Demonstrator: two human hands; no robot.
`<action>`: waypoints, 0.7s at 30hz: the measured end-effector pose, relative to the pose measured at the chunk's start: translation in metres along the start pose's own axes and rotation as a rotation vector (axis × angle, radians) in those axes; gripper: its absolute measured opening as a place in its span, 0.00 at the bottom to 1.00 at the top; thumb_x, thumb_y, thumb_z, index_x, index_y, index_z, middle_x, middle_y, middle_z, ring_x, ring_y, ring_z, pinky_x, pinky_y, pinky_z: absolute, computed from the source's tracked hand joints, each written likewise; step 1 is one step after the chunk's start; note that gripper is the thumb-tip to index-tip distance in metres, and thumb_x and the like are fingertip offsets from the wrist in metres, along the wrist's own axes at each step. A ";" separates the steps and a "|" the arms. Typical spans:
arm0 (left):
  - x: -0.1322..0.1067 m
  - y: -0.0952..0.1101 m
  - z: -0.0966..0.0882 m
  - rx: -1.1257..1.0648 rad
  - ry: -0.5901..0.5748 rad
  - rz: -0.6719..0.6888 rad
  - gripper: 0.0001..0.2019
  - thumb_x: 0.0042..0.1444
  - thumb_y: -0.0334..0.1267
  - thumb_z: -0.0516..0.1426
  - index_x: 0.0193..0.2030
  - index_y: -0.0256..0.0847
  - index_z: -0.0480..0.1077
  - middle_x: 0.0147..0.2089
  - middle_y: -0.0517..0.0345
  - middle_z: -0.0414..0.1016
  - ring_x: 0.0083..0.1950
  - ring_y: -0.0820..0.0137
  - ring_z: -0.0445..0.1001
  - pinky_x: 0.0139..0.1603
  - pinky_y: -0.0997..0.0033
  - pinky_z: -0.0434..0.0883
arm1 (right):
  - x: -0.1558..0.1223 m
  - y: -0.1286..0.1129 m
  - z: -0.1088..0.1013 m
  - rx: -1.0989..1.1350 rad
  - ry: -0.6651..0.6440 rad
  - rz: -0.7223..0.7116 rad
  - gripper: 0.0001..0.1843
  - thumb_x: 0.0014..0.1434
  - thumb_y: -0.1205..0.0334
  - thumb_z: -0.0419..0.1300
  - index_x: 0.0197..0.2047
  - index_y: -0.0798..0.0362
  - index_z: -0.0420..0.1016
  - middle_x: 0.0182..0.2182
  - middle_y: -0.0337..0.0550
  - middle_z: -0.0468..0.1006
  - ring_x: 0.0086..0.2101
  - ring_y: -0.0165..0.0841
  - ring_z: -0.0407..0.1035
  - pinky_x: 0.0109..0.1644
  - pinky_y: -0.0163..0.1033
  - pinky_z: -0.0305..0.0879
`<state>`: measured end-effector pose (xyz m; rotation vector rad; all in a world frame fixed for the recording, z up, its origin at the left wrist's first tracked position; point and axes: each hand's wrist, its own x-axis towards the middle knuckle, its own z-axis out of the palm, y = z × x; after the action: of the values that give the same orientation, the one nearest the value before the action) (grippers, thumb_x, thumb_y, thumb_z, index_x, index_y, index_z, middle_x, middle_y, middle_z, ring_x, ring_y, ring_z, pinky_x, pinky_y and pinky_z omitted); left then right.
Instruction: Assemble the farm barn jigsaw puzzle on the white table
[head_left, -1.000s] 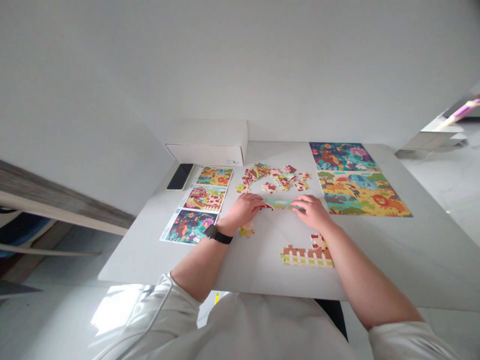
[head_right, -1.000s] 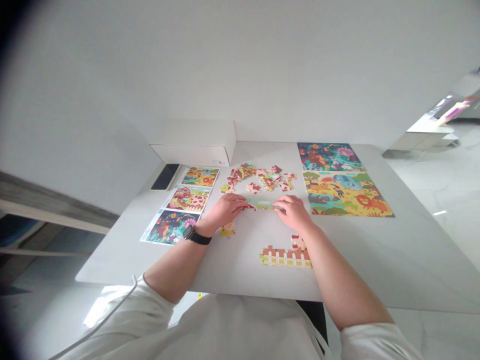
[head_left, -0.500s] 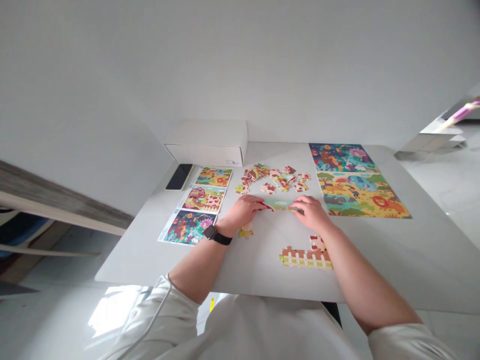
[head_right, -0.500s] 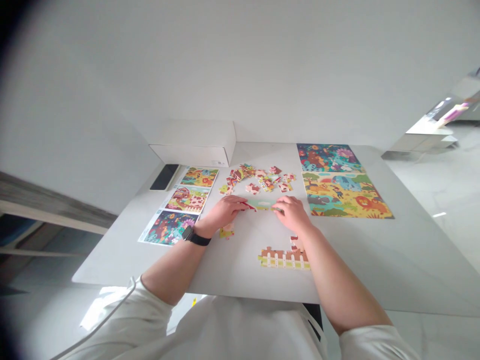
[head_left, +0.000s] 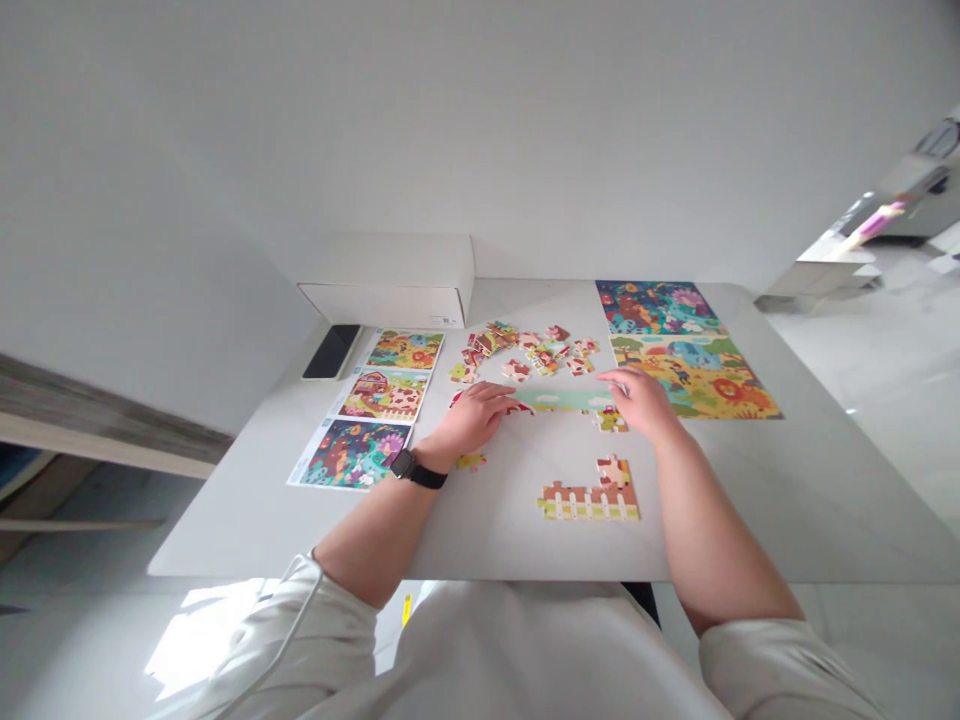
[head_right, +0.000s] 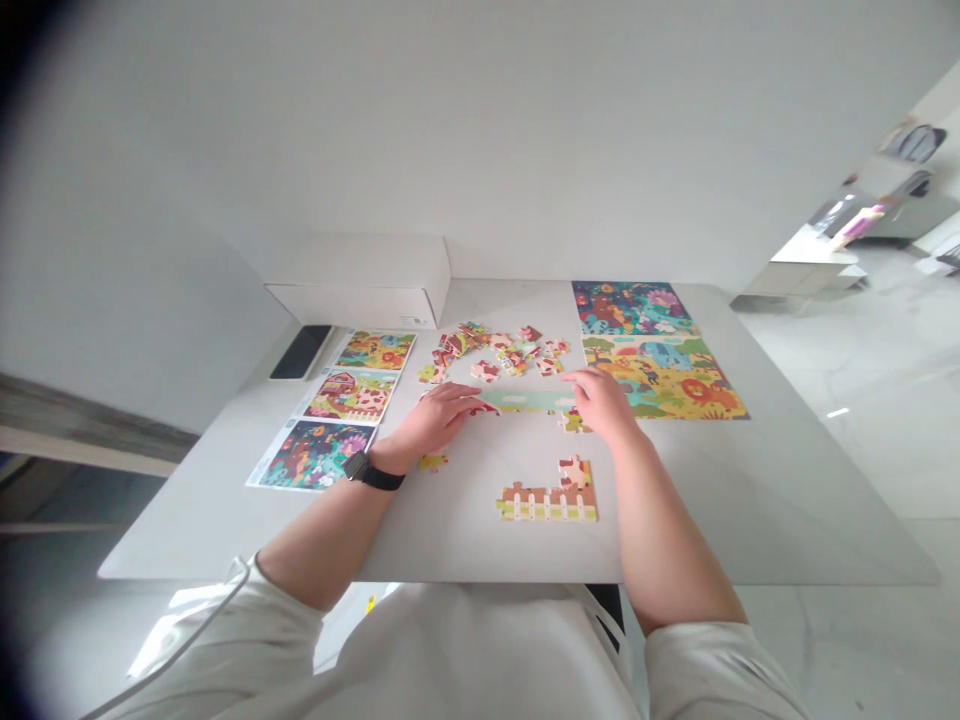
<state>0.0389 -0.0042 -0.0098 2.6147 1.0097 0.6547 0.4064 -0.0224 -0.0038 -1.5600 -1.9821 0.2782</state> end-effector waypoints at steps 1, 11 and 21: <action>0.000 0.001 0.000 -0.008 0.003 0.003 0.20 0.71 0.30 0.53 0.60 0.49 0.82 0.66 0.51 0.80 0.67 0.59 0.76 0.71 0.50 0.73 | 0.000 0.005 -0.008 0.002 0.015 0.045 0.19 0.67 0.68 0.58 0.53 0.46 0.87 0.49 0.46 0.87 0.46 0.41 0.80 0.58 0.48 0.77; -0.001 0.087 0.010 -0.252 -0.275 0.379 0.20 0.75 0.42 0.57 0.70 0.53 0.74 0.72 0.52 0.75 0.69 0.60 0.75 0.73 0.56 0.71 | -0.003 0.010 -0.022 -0.071 -0.132 0.158 0.18 0.66 0.71 0.61 0.51 0.46 0.88 0.51 0.46 0.88 0.46 0.39 0.81 0.58 0.44 0.76; 0.009 0.121 0.062 -0.206 -0.357 0.555 0.19 0.75 0.38 0.54 0.68 0.52 0.75 0.75 0.51 0.72 0.77 0.57 0.68 0.80 0.50 0.62 | -0.003 0.015 -0.031 -0.061 -0.113 0.197 0.19 0.64 0.71 0.64 0.53 0.45 0.88 0.51 0.43 0.88 0.43 0.36 0.81 0.55 0.43 0.77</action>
<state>0.1444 -0.0902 -0.0127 2.6861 0.1010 0.3477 0.4370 -0.0270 0.0126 -1.8185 -1.9389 0.3962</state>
